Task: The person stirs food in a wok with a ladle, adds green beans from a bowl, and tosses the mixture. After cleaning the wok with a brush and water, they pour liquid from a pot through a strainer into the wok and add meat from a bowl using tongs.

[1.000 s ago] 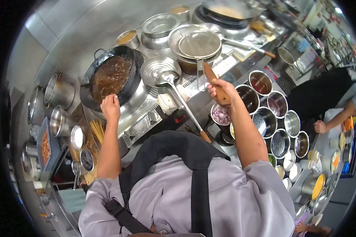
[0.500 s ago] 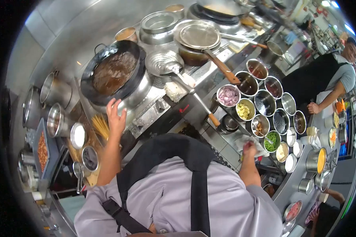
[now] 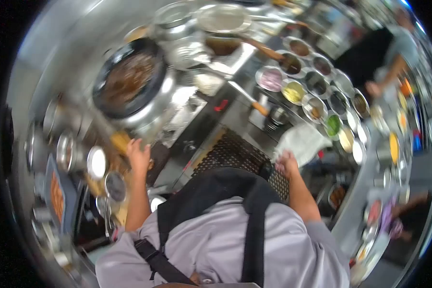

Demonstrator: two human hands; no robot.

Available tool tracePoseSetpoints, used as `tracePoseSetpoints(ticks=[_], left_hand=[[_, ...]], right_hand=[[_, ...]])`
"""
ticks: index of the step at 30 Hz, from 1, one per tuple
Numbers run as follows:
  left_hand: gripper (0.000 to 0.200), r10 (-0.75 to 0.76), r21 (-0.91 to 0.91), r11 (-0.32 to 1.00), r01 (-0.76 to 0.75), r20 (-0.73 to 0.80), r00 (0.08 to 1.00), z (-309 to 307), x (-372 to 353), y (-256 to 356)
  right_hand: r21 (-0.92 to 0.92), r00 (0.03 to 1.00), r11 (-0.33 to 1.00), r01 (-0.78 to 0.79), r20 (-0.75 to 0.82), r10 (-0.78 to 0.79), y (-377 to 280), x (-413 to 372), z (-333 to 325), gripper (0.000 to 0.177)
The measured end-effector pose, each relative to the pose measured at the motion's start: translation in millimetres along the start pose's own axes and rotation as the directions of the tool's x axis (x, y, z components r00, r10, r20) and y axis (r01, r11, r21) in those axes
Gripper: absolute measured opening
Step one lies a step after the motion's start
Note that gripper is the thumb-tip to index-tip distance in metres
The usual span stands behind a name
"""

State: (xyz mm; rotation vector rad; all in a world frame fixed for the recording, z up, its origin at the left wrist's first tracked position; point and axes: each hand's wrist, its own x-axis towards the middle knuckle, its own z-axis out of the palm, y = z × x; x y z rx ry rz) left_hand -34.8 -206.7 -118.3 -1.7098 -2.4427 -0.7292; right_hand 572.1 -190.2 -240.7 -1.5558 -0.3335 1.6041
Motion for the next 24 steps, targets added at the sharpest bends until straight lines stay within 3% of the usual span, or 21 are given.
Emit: tracePoseSetpoints(ticks=[1,3,5,6,7,8,9,10,11,12,13,15,17,19,21,22,23,24], left_hand=[[0.038,0.019,-0.160,0.987,-0.021,-0.014,1.000,2.4,1.7,18.4],[0.034,0.203,-0.293,0.936,-0.197,-0.007,0.979,2.2,-2.1,65.3],[0.031,0.317,-0.472,0.857,-0.207,0.166,0.934,8.9,-15.1,118.5],[0.028,0.343,-0.555,0.817,-0.156,0.251,0.905,17.8,-27.0,146.1],[0.025,0.399,-0.631,0.766,-0.118,0.324,0.858,29.9,-40.7,169.2],[0.025,0.501,-0.650,0.735,-0.195,0.326,0.802,46.8,-56.3,191.5],[0.025,0.531,-0.663,0.737,-0.133,0.446,0.721,55.9,-73.3,216.2],[0.024,0.586,-0.709,0.695,-0.117,0.464,0.664,93.7,-96.9,222.2],[0.025,0.664,-0.602,0.739,-0.303,0.574,0.480,104.4,-103.4,244.9],[0.025,0.709,-0.628,0.702,-0.337,0.569,0.417,113.2,-107.6,273.4],[0.026,0.744,-0.654,0.667,-0.356,0.568,0.352,122.7,-114.6,298.9],[0.026,0.789,-0.692,0.612,-0.383,0.563,0.245,137.2,-131.0,345.3],[0.026,0.819,-0.722,0.563,-0.404,0.552,0.154,151.3,-146.4,393.4],[0.027,0.839,-0.751,0.511,-0.417,0.541,0.055,171.5,-165.2,443.4],[0.027,0.840,-0.775,0.476,-0.415,0.541,-0.046,188.4,-192.5,482.7],[0.027,0.834,-0.782,0.467,-0.413,0.544,-0.087,195.1,-204.8,497.4],[0.027,0.827,-0.787,0.460,-0.412,0.548,-0.123,200.9,-216.3,510.7],[0.027,0.820,-0.791,0.453,-0.411,0.550,-0.157,205.6,-227.2,523.8]], right_hand=[[0.080,0.990,0.997,0.015,-0.142,-0.003,-22.0,1.5,-8.2,0.076],[0.473,0.966,0.845,0.249,-0.179,-0.185,-59.8,13.2,-27.1,0.070],[0.441,0.942,0.850,0.287,0.032,-0.335,-90.1,42.0,-53.0,0.029],[0.228,0.960,0.936,0.269,0.010,-0.278,-115.9,26.6,-38.0,0.013],[0.064,0.964,0.962,0.265,0.016,-0.266,-123.7,23.0,-28.4,0.012],[-0.129,0.951,0.943,0.308,0.060,-0.303,-121.4,19.1,-23.5,0.018],[-0.257,0.947,0.913,0.317,0.132,-0.292,-116.4,7.9,-20.4,0.026],[-0.496,0.947,0.808,0.317,0.131,-0.292,-105.7,-13.7,-9.6,0.028],[-0.666,0.941,0.669,0.330,0.171,-0.293,-79.0,-20.8,-11.2,0.032],[-0.801,0.834,0.325,0.502,0.349,-0.428,-45.3,-21.9,-22.5,0.037],[-0.829,0.830,0.196,0.524,0.445,-0.337,-31.6,-62.7,-33.8,0.039],[-0.737,0.741,0.082,0.671,0.663,-0.105,40.3,-54.4,-91.6,0.038],[-0.805,0.866,0.395,0.443,0.498,0.044,71.9,-76.0,-156.6,0.034],[-0.832,0.918,0.389,0.396,0.348,-0.190,18.1,-171.6,-209.5,0.033],[-0.754,0.864,0.507,0.418,0.159,-0.477,4.6,-205.6,-273.4,0.027],[-0.436,0.890,0.807,0.400,-0.027,-0.456,-10.3,-232.8,-300.6,0.023],[-0.020,0.914,0.931,0.365,-0.182,-0.363,-26.2,-261.1,-328.3,0.019],[0.121,0.888,0.900,0.418,-0.263,-0.377,-34.1,-282.4,-361.1,0.017]])
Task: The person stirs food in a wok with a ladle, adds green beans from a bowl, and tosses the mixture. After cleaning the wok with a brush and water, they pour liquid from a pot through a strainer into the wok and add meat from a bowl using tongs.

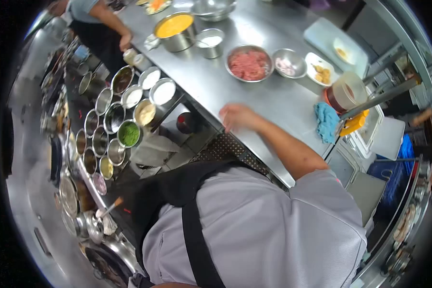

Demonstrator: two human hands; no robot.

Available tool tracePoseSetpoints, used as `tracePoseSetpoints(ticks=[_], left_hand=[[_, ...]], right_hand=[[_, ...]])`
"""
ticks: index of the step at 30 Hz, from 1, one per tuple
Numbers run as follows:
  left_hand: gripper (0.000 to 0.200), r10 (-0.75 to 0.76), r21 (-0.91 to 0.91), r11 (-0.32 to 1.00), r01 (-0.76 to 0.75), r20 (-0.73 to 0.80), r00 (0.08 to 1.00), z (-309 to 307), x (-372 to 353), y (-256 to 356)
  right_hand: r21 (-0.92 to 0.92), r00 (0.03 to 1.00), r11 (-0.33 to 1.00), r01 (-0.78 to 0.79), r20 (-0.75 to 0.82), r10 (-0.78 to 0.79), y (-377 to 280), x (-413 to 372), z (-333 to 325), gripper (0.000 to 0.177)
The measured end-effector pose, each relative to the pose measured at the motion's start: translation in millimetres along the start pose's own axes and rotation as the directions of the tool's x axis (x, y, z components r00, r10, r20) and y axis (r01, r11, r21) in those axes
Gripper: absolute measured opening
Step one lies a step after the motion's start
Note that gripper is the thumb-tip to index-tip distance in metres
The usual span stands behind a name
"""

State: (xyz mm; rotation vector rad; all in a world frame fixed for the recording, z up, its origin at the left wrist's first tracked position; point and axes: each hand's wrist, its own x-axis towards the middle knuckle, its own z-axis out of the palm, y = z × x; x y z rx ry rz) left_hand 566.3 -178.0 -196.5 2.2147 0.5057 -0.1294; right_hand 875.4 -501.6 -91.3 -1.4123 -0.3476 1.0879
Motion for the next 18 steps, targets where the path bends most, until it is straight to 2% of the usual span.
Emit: tracePoseSetpoints(ticks=[1,2,3,4,5,7,8,10,11,14,16,17,18], left_hand=[[0.028,0.008,0.000,1.000,-0.008,0.031,0.999,5.5,13.8,7.4],[0.028,0.014,-0.001,1.000,-0.014,0.059,0.998,10.4,26.7,15.0],[0.028,0.022,-0.003,1.000,-0.022,0.085,0.996,15.2,40.0,22.3],[0.028,0.031,-0.005,1.000,-0.030,0.107,0.994,19.1,53.0,29.7],[0.029,0.039,-0.007,0.999,-0.038,0.127,0.991,22.5,65.7,37.1],[0.029,0.048,-0.010,0.999,-0.047,0.167,0.985,30.2,85.8,46.2],[0.029,0.051,-0.011,0.999,-0.050,0.189,0.981,33.9,94.6,49.8],[0.030,0.058,-0.017,0.998,-0.056,0.230,0.971,42.2,111.3,55.9],[0.030,0.060,-0.021,0.998,-0.057,0.249,0.967,46.1,119.1,59.2],[0.031,0.057,-0.050,0.998,-0.046,0.265,0.963,56.2,137.4,60.5],[0.031,0.024,-0.091,0.996,-0.005,0.208,0.978,55.2,137.9,55.2],[0.032,-0.016,-0.114,0.993,0.033,0.148,0.989,42.8,127.0,48.5],[0.032,-0.071,-0.140,0.987,0.080,0.067,0.995,25.9,111.0,38.5]], right_hand=[[-0.042,0.975,0.995,0.095,-0.200,-0.102,-3.1,-0.5,-34.4,0.018],[-0.105,0.901,0.979,0.176,-0.384,-0.203,-5.0,-2.5,-66.3,0.019],[-0.289,0.770,0.945,0.153,-0.564,-0.297,-8.9,-8.1,-96.9,0.021],[-0.457,0.598,0.886,0.081,-0.689,-0.410,-12.6,-15.4,-123.1,0.023],[-0.451,0.588,0.889,0.078,-0.699,-0.407,-16.0,-23.6,-144.5,0.023],[-0.541,0.294,0.825,-0.161,-0.825,-0.484,-16.0,-40.3,-173.8,0.027],[-0.530,0.284,0.831,-0.167,-0.833,-0.475,-9.0,-46.2,-181.4,0.027],[-0.680,0.504,0.648,-0.343,-0.715,-0.484,6.7,-56.6,-191.7,0.034],[-0.672,0.498,0.652,-0.351,-0.724,-0.477,9.4,-63.8,-187.6,0.034],[-0.650,0.569,0.701,-0.294,-0.708,-0.418,-2.0,-95.3,-151.0,0.040],[-0.617,0.410,0.743,-0.262,-0.768,-0.493,20.1,-107.1,-158.6,0.042],[-0.616,0.308,0.774,-0.145,-0.772,-0.556,22.3,-114.6,-160.4,0.046],[-0.600,0.165,0.777,-0.191,-0.800,-0.577,42.2,-111.5,-179.7,0.052]])
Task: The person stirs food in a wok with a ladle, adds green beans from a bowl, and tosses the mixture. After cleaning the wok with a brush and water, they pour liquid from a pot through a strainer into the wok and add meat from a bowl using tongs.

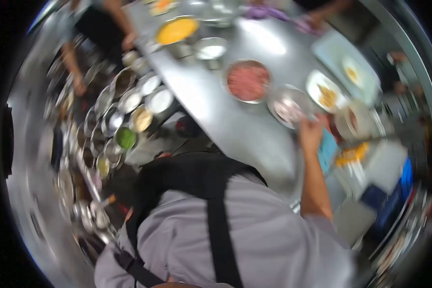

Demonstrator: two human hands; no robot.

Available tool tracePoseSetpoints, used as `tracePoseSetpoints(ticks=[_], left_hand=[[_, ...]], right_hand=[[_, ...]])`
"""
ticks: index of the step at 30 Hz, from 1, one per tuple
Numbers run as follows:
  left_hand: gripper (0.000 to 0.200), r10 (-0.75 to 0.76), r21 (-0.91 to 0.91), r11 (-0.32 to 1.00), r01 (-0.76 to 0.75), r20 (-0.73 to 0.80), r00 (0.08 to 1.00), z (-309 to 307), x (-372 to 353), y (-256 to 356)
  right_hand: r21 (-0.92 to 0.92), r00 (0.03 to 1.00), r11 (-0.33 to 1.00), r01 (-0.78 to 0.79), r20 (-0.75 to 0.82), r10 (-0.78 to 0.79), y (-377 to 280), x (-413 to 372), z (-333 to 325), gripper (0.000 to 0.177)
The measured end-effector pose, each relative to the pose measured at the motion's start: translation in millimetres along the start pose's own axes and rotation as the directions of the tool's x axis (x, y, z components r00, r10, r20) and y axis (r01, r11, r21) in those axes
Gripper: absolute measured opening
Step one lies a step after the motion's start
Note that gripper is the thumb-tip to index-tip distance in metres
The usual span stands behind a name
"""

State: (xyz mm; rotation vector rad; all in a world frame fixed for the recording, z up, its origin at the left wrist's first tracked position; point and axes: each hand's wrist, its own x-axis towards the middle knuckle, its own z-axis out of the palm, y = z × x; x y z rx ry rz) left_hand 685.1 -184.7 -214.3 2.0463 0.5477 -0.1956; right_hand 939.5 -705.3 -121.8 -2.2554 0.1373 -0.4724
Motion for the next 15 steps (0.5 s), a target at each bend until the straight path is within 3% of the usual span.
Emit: tracePoseSetpoints(ticks=[1,2,3,4,5,6,8,10,11,13,15], left_hand=[[0.032,-0.054,-0.037,0.998,0.051,-0.097,0.994,-12.3,-12.4,-39.7],[0.027,-0.126,0.010,0.992,0.129,-0.161,0.979,-17.1,-17.0,-23.8],[0.025,-0.251,-0.226,0.949,0.218,-0.130,0.959,-20.7,-21.3,-27.6],[0.027,-0.302,-0.352,0.906,0.234,-0.152,0.941,-27.9,-25.5,-34.5],[0.029,-0.339,-0.471,0.852,0.230,-0.162,0.927,-36.4,-29.0,-40.2],[0.026,-0.386,-0.584,0.789,0.189,-0.232,0.893,-44.7,-33.9,-37.5],[0.024,-0.457,-0.706,0.699,0.114,-0.319,0.830,-69.3,-54.6,-29.8],[0.020,-0.465,-0.817,0.569,-0.094,-0.414,0.782,-96.0,-74.2,-21.8],[0.020,-0.484,-0.821,0.559,-0.114,-0.435,0.760,-110.4,-82.8,-19.5],[0.014,-0.532,-0.817,0.433,-0.381,-0.573,0.624,-142.1,-105.7,-24.1],[0.015,-0.449,-0.742,0.204,-0.638,-0.650,0.612,-184.5,-132.7,-47.3]], right_hand=[[0.275,0.966,0.927,-0.254,0.126,0.227,6.8,3.2,0.2,0.059],[-0.002,0.998,1.000,-0.003,-0.061,0.003,44.8,11.3,13.5,0.050],[0.033,0.994,0.997,0.071,0.082,-0.074,62.5,10.6,13.9,0.047],[0.499,0.937,0.793,-0.349,0.157,0.313,43.5,7.0,26.0,0.037],[0.442,0.835,0.715,-0.541,0.384,0.394,11.8,5.9,20.3,0.028],[0.492,0.800,0.647,-0.582,0.488,0.348,20.5,4.7,25.6,0.032],[0.418,0.780,0.724,-0.549,0.566,0.265,16.2,3.6,28.0,0.029],[0.374,0.760,0.726,-0.577,0.571,0.309,2.5,4.1,26.5,0.029],[0.373,0.750,0.708,-0.600,0.572,0.334,6.8,7.3,26.8,0.029],[0.361,0.728,0.698,-0.619,0.597,0.337,8.8,9.5,30.6,0.030],[0.323,0.755,0.720,-0.615,0.504,0.419,8.6,5.7,34.4,0.033]])
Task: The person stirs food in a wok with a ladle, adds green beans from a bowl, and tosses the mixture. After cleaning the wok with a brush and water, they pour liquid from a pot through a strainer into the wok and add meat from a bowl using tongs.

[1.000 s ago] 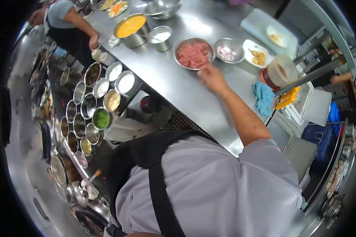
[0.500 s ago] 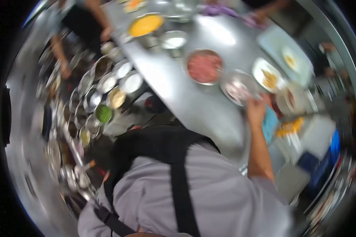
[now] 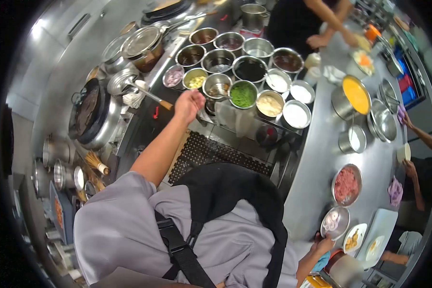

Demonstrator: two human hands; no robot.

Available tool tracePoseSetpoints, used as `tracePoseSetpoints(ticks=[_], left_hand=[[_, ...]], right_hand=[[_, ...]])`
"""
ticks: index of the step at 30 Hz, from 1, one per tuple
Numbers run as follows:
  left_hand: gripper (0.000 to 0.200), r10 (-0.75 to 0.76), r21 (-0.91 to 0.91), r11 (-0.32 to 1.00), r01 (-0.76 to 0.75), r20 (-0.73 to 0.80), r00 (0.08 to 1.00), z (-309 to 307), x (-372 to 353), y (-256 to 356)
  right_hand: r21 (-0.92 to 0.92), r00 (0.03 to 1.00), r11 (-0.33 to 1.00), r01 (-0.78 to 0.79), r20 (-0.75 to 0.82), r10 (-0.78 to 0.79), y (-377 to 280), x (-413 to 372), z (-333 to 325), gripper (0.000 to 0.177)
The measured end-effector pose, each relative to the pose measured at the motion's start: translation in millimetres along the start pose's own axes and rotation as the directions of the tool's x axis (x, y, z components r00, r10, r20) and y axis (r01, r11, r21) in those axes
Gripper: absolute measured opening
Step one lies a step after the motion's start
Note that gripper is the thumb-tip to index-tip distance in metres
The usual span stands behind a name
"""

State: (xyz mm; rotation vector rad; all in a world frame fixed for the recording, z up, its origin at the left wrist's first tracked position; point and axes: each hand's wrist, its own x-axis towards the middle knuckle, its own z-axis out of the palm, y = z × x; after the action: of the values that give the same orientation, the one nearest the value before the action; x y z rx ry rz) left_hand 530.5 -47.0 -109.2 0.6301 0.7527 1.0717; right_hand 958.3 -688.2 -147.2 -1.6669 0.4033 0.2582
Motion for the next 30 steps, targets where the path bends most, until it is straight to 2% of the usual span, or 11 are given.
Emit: tracePoseSetpoints(ticks=[4,7,12,14,17,20,21,24,25,28,30], left_hand=[[0.036,0.152,-0.439,0.843,-0.310,-0.359,0.921,-49.5,59.1,98.4],[0.072,0.115,-0.547,0.788,-0.282,-0.320,0.940,-61.7,73.0,167.5],[0.086,0.091,-0.467,0.867,-0.173,-0.193,0.977,-106.6,117.8,220.5],[0.079,0.001,-0.362,0.924,-0.126,-0.328,0.945,-105.7,128.3,240.3],[0.037,-0.082,-0.165,0.985,0.050,-0.195,0.977,-132.6,177.4,252.4],[0.024,-0.191,-0.115,0.977,0.177,-0.125,0.974,-126.4,178.2,266.0],[0.025,-0.205,-0.190,0.961,0.199,-0.011,0.979,-131.2,175.9,270.1],[0.030,-0.148,-0.372,0.922,0.104,-0.092,0.985,-107.8,129.8,279.4],[0.035,-0.083,-0.392,0.914,0.103,0.069,0.994,-118.6,132.9,276.2],[0.040,-0.057,-0.601,0.796,0.076,0.051,0.997,-134.0,146.2,267.3],[0.040,0.031,-0.571,0.821,-0.016,0.017,0.999,-150.2,155.6,256.1]], right_hand=[[0.118,0.996,0.989,-0.085,0.025,0.082,3.2,-30.2,15.1,0.032],[0.310,0.948,0.908,-0.282,0.237,0.213,18.5,-52.4,27.1,0.031],[0.262,0.914,0.912,-0.314,0.344,0.216,22.2,-134.0,75.0,0.032],[0.268,0.935,0.923,-0.277,0.296,0.195,26.1,-163.2,93.1,0.032],[0.281,0.903,0.902,-0.329,0.374,0.213,45.7,-197.2,113.3,0.035],[0.267,0.867,0.888,-0.375,0.441,0.234,53.7,-238.3,141.1,0.038],[0.238,0.857,0.890,-0.388,0.450,0.252,59.6,-246.4,148.9,0.038],[0.259,0.856,0.884,-0.390,0.455,0.244,67.3,-273.4,177.6,0.039],[0.210,0.847,0.896,-0.393,0.461,0.263,68.2,-277.8,184.7,0.040],[0.137,0.822,0.905,-0.402,0.490,0.291,65.5,-277.4,211.2,0.040],[0.057,0.814,0.926,-0.373,0.499,0.297,57.2,-277.4,237.6,0.040]])
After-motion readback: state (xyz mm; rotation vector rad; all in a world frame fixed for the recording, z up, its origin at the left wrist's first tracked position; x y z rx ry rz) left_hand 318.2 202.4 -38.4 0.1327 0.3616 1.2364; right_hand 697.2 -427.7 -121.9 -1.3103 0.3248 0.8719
